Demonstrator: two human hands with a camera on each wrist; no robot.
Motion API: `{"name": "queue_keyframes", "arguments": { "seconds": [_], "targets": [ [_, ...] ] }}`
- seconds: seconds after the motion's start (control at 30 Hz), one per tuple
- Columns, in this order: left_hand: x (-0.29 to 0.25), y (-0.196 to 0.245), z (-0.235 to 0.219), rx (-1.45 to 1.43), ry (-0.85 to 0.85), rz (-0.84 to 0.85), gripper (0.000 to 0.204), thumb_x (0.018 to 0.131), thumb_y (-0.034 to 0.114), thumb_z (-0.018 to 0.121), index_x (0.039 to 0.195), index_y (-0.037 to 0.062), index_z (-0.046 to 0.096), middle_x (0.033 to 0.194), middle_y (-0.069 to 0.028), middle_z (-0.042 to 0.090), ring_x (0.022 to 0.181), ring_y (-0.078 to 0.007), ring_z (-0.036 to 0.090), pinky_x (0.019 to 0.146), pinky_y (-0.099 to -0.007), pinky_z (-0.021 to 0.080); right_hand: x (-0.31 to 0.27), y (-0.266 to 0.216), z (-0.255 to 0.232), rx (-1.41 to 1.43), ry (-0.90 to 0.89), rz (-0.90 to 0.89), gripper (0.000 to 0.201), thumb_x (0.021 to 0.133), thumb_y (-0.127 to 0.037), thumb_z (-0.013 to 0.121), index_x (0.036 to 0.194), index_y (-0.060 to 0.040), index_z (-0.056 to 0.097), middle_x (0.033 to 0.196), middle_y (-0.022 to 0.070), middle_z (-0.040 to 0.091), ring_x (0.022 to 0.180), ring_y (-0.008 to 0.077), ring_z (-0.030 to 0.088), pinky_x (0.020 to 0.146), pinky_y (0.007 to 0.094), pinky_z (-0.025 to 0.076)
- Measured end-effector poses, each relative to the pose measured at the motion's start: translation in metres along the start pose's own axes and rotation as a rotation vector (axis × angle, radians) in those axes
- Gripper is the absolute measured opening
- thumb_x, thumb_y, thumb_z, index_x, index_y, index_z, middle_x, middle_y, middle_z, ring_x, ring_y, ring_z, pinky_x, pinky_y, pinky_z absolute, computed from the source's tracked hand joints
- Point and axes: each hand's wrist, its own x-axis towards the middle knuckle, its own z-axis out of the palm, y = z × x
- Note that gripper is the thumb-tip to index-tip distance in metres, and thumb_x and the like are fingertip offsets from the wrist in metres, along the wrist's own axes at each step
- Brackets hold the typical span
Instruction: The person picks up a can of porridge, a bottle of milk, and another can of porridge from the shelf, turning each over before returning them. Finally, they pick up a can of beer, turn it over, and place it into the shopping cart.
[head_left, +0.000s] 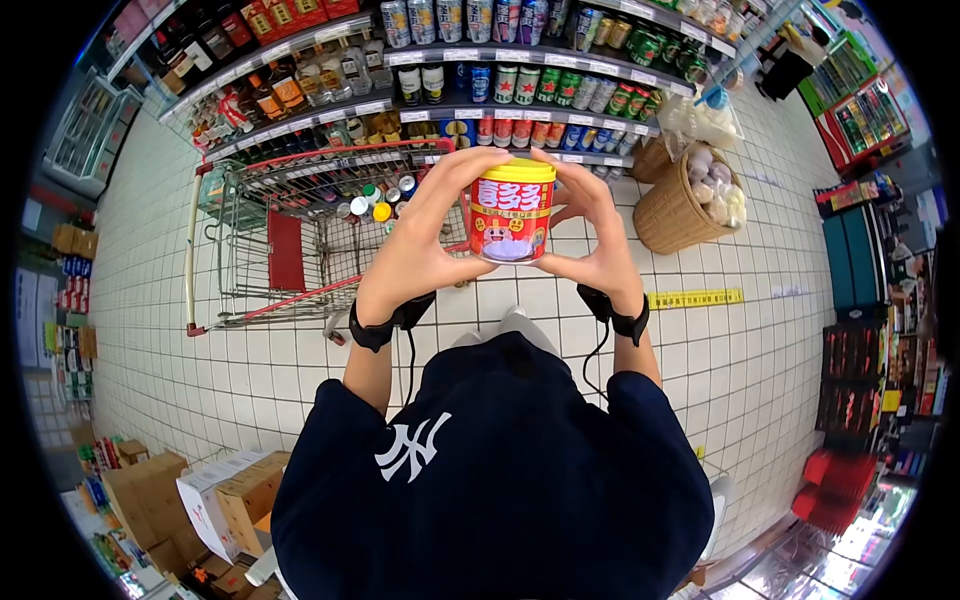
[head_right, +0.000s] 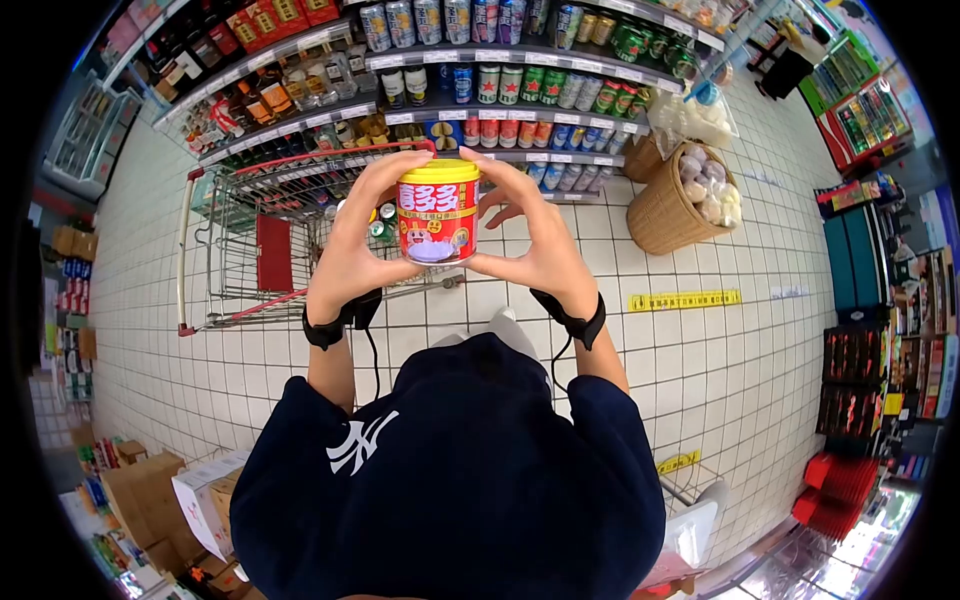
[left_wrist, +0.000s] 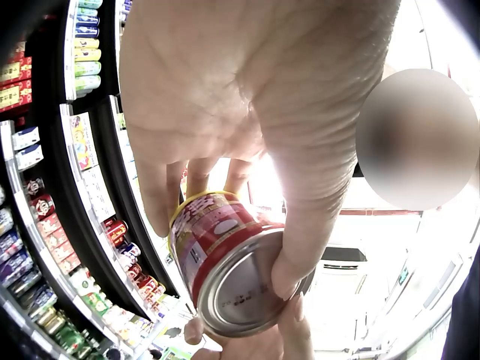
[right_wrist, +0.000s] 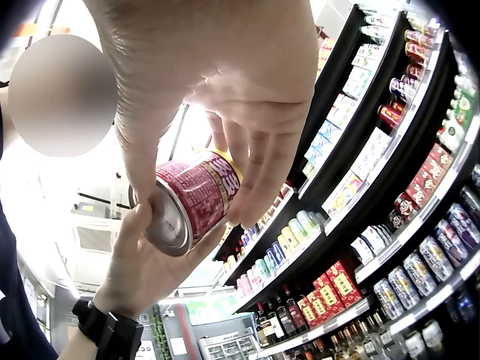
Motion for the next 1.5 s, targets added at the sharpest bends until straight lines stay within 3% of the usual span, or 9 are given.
{"name": "queue_keyframes", "arguments": {
  "seconds": [0.37, 0.7, 1.07, 1.5],
  "targets": [
    [0.013, 0.001, 0.012, -0.052, -0.091, 0.014, 0.085, 0.065, 0.009, 0.084, 0.142, 0.0112, 0.048, 0.142, -0.0124, 0.049, 0.133, -0.0317, 0.049, 0.109, -0.042, 0.043, -0.016, -0.019, -0.011, -0.108, 0.081, 0.067, 0.091, 0.069, -0.012, 0.086, 0.148, -0.0073, 0.041, 0.151, 0.0118, 0.048, 0.099, 0.0188, 0.064, 0.076, 0.0283, 0.056],
    [0.037, -0.016, 0.026, -0.011, -0.132, -0.009, 0.086, 0.064, 0.005, 0.082, 0.142, 0.0109, 0.047, 0.143, -0.0116, 0.049, 0.134, -0.0316, 0.048, 0.109, -0.0417, 0.044, -0.007, -0.002, -0.032, -0.165, 0.046, 0.177, 0.094, 0.069, -0.012, 0.083, 0.152, -0.0122, 0.04, 0.142, 0.0087, 0.055, 0.093, 0.0166, 0.065, 0.075, 0.029, 0.056],
    [0.104, -0.035, 0.084, -0.142, -0.2, -0.062, 0.085, 0.065, 0.007, 0.084, 0.142, 0.012, 0.047, 0.144, -0.0115, 0.047, 0.135, -0.0308, 0.047, 0.109, -0.0424, 0.045, -0.01, 0.026, -0.108, -0.166, 0.141, 0.165, 0.091, 0.067, -0.012, 0.085, 0.148, -0.0092, 0.044, 0.14, 0.0071, 0.057, 0.091, 0.0165, 0.065, 0.074, 0.029, 0.055],
    [0.192, -0.04, 0.181, -0.142, -0.184, 0.016, 0.085, 0.066, 0.01, 0.086, 0.142, 0.0117, 0.048, 0.145, -0.0123, 0.047, 0.135, -0.0315, 0.047, 0.108, -0.0417, 0.045, -0.017, 0.054, -0.238, -0.206, 0.138, 0.132, 0.088, 0.068, -0.013, 0.087, 0.147, -0.0078, 0.046, 0.144, 0.0077, 0.055, 0.091, 0.017, 0.066, 0.075, 0.0292, 0.056]
  ]
}}
